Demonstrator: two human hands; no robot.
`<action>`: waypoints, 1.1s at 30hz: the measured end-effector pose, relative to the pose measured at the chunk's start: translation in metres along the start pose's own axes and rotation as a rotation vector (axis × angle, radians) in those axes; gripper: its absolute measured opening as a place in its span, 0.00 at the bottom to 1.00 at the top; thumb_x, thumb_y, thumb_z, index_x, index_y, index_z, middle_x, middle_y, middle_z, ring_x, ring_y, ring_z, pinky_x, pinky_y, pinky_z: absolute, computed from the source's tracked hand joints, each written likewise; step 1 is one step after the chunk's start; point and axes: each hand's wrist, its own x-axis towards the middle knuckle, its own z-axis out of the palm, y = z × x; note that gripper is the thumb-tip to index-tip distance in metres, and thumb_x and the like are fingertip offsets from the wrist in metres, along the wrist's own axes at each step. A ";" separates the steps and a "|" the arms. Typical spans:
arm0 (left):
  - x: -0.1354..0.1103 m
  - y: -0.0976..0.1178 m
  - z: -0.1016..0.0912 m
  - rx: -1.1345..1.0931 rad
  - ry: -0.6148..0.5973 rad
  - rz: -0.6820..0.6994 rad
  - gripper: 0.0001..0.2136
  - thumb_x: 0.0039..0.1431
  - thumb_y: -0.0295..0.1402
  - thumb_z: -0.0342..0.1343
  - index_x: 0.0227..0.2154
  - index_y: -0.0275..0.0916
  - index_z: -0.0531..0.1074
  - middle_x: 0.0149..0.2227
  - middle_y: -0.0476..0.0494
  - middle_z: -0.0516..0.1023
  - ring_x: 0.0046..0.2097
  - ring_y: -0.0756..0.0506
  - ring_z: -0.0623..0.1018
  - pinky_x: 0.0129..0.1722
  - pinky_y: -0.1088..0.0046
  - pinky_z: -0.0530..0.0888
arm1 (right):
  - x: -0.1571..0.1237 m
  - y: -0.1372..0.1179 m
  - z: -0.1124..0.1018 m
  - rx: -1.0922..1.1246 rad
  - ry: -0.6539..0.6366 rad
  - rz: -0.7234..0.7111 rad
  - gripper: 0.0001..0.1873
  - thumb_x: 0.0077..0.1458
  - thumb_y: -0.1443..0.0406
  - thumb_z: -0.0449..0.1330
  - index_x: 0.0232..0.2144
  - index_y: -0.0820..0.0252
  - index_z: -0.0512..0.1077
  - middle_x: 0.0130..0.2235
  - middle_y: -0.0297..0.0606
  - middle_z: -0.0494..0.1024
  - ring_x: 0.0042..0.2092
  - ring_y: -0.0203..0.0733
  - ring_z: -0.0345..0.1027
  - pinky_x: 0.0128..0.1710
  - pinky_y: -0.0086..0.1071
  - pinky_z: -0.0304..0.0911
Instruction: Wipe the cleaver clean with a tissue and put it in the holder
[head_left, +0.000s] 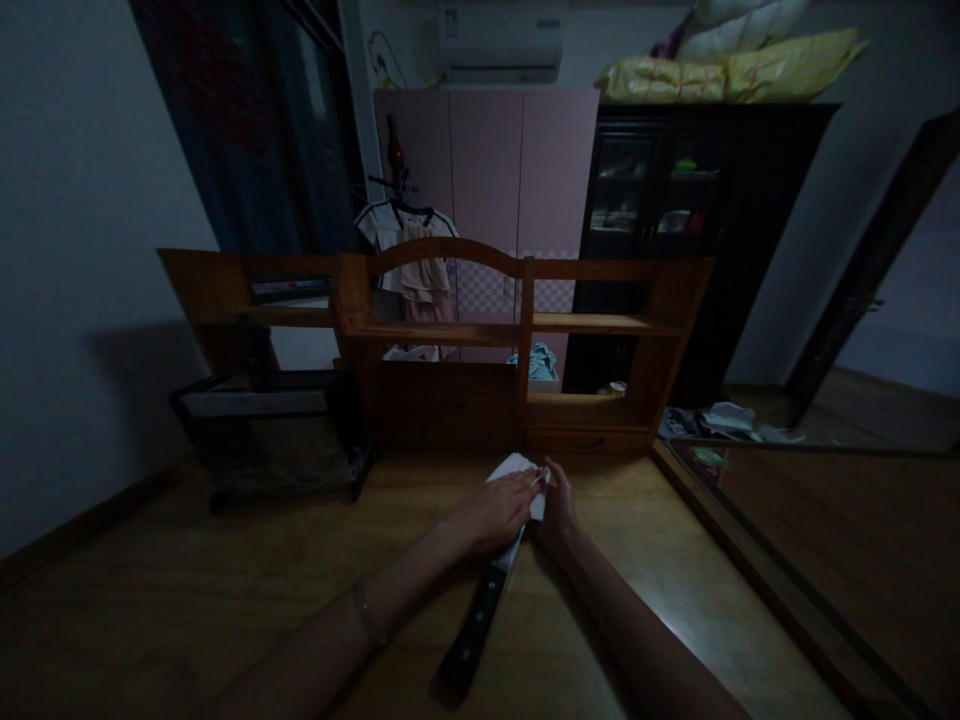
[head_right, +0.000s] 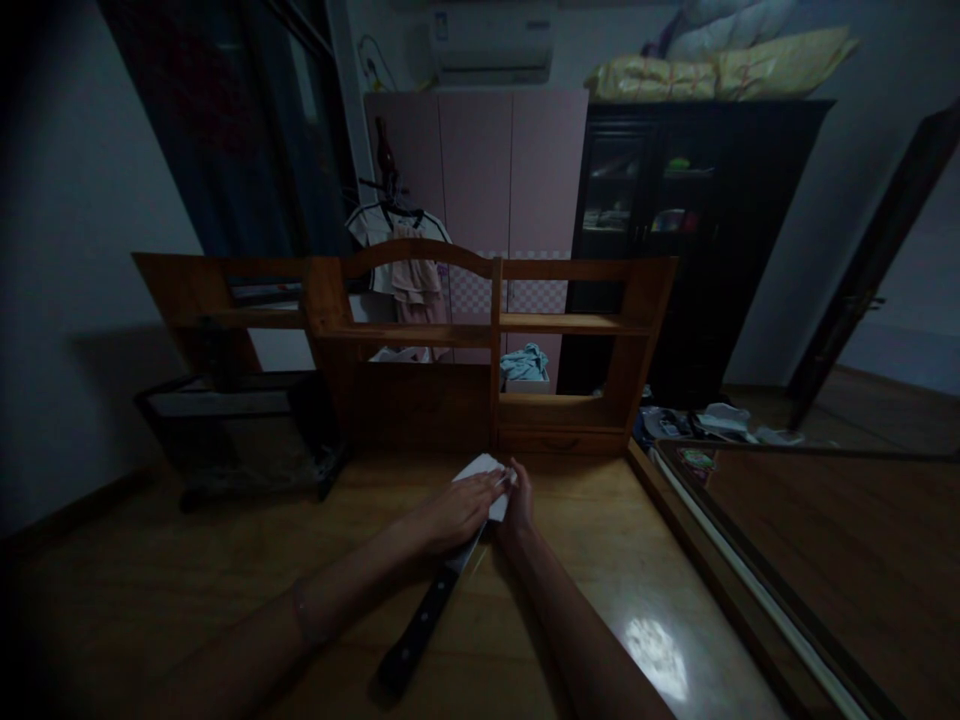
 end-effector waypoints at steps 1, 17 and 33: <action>0.004 -0.001 0.001 0.004 0.011 -0.008 0.23 0.66 0.32 0.34 0.62 0.34 0.55 0.64 0.40 0.54 0.65 0.46 0.54 0.64 0.65 0.53 | 0.001 0.000 0.000 0.028 0.023 0.011 0.12 0.51 0.59 0.57 0.24 0.61 0.72 0.25 0.39 0.79 0.31 0.46 0.76 0.36 0.36 0.70; -0.015 -0.022 -0.003 -0.065 0.053 -0.055 0.23 0.67 0.32 0.33 0.64 0.42 0.47 0.66 0.47 0.48 0.66 0.48 0.51 0.64 0.64 0.52 | -0.001 0.001 0.007 0.096 -0.058 0.112 0.14 0.51 0.57 0.55 0.30 0.62 0.73 0.27 0.41 0.79 0.37 0.48 0.75 0.38 0.39 0.70; -0.019 -0.036 0.000 -0.068 0.091 -0.150 0.23 0.67 0.33 0.31 0.63 0.39 0.50 0.65 0.47 0.50 0.66 0.50 0.50 0.64 0.67 0.52 | -0.009 0.000 0.013 0.024 -0.064 0.121 0.15 0.50 0.54 0.56 0.30 0.60 0.73 0.25 0.42 0.79 0.35 0.51 0.75 0.35 0.43 0.70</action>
